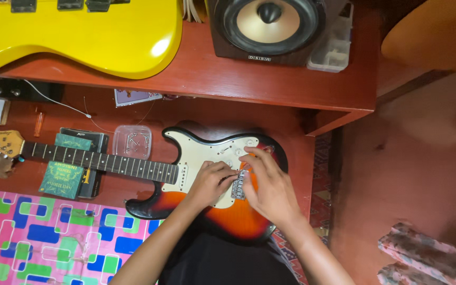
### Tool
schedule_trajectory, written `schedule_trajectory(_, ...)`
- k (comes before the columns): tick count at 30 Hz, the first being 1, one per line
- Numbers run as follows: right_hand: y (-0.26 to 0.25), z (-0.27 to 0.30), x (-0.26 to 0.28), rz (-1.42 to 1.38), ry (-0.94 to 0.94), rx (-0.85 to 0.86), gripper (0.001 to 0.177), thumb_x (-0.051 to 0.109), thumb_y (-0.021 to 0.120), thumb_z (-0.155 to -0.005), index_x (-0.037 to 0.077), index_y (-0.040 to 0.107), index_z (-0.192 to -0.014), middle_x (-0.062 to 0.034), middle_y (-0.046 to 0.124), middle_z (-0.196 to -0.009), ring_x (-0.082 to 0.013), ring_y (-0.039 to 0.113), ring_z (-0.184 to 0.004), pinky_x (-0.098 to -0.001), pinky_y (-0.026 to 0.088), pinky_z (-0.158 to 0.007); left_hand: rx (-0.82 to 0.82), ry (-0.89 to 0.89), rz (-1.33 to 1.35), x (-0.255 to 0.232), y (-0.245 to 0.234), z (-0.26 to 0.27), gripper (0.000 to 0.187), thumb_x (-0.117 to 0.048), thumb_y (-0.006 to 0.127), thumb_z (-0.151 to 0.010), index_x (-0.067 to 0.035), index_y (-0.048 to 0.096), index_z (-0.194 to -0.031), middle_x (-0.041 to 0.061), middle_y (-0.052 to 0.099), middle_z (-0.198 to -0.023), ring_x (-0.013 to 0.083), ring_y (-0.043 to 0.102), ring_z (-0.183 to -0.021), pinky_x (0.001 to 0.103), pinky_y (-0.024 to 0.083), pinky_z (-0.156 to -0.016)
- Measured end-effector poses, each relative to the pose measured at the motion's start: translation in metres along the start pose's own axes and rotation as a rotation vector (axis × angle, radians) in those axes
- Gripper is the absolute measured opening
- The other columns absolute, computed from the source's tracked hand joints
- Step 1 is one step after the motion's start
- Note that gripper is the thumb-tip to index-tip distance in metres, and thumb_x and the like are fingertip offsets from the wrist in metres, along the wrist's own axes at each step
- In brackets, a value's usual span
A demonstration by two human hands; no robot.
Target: The person uses a screwdriver to adjust the bridge saddles on a sunburst electric guitar. They repeatedly tighten and loosen screws on the bridge while the guitar rests on a wooden shelf.
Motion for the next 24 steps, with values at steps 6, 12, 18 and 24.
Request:
schedule_trajectory(6,0.000,-0.010,-0.006,0.079,0.075,-0.041,0.020,0.020,0.075,-0.094,0.018,0.076,-0.114,-0.0001,0.064,-0.084,-0.0193,0.068,-0.072,-0.0317,0.059,-0.065,-0.023,-0.022,0.035,0.001,-0.001,0.001,0.011,-0.025,0.072,-0.097,-0.017,0.080,-0.099,0.002,0.073,-0.088,0.0177,0.071,-0.087,0.031,0.042,-0.095)
schedule_trajectory(12,0.008,-0.008,-0.016,-0.214,0.125,0.025,0.021,0.002,0.067,-0.084,0.017,0.074,-0.098,-0.0024,0.069,-0.083,-0.0256,0.067,-0.077,-0.0357,0.058,-0.073,-0.035,-0.048,0.071,0.004,0.000,0.000,0.009,-0.023,0.079,-0.091,-0.015,0.079,-0.095,0.002,0.074,-0.084,0.0184,0.071,-0.084,0.032,0.043,-0.094)
schedule_trajectory(18,0.055,0.030,-0.016,-0.039,0.059,0.080,0.041,-0.003,0.058,-0.076,0.021,0.071,-0.106,0.0018,0.072,-0.095,-0.0232,0.072,-0.092,-0.0378,0.060,-0.079,-0.031,-0.027,0.006,0.013,0.016,0.007,0.029,-0.009,0.075,-0.084,-0.020,0.077,-0.110,-0.002,0.071,-0.082,0.0192,0.068,-0.083,0.034,0.040,-0.094)
schedule_trajectory(24,0.088,0.057,0.008,0.044,-0.138,-0.064,0.030,-0.005,0.058,-0.081,0.013,0.071,-0.101,-0.0052,0.069,-0.111,-0.0278,0.069,-0.105,-0.0355,0.060,-0.087,-0.056,-0.008,0.051,0.008,0.020,0.008,0.005,-0.017,0.069,-0.087,-0.015,0.072,-0.089,-0.001,0.068,-0.073,0.0168,0.068,-0.074,0.032,0.041,-0.090)
Point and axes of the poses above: each hand's wrist, its own z-axis away from the middle knuckle, its own y-axis out of the palm, x = y × z, the point moved 6 cm from there along -z, towards the middle knuckle
